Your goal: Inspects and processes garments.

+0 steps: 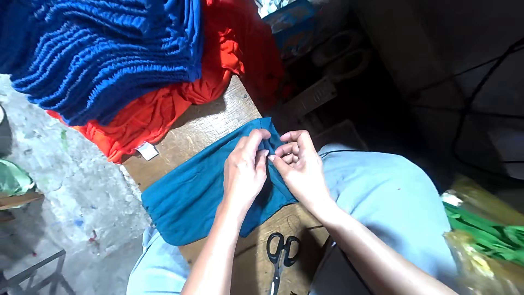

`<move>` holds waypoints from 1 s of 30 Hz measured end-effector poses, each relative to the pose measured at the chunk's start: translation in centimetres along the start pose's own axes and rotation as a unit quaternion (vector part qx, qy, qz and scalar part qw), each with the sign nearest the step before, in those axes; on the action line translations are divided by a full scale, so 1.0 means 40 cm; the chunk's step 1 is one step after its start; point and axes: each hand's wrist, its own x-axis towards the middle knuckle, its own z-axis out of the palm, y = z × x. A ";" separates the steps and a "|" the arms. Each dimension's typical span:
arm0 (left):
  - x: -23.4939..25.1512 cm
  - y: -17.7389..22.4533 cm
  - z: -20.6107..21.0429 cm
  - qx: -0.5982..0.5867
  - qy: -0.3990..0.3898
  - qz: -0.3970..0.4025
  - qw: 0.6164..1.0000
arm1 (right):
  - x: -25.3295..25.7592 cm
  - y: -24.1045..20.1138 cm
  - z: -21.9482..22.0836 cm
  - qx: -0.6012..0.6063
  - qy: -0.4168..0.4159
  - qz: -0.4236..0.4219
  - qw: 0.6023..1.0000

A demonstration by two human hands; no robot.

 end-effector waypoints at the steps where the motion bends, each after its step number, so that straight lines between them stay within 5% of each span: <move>1: -0.001 -0.002 -0.002 0.007 0.002 -0.003 1.000 | 0.000 0.005 0.005 -0.010 0.014 -0.023 1.000; 7: 0.004 0.004 -0.036 -0.121 -0.058 -0.182 0.974 | -0.028 0.033 0.046 -0.018 0.052 -0.152 0.987; 15: 0.032 -0.015 -0.062 -0.172 -0.105 -0.272 0.941 | -0.091 0.130 0.037 -0.170 -0.081 -0.342 0.921; 25: -0.010 -0.006 -0.076 -0.380 -0.074 -0.352 0.852 | -0.122 0.136 0.007 -0.223 -0.111 -0.370 0.895; 30: -0.022 -0.016 -0.081 -0.424 -0.069 -0.348 0.833 | -0.115 0.117 0.008 -0.135 -0.103 -0.304 0.937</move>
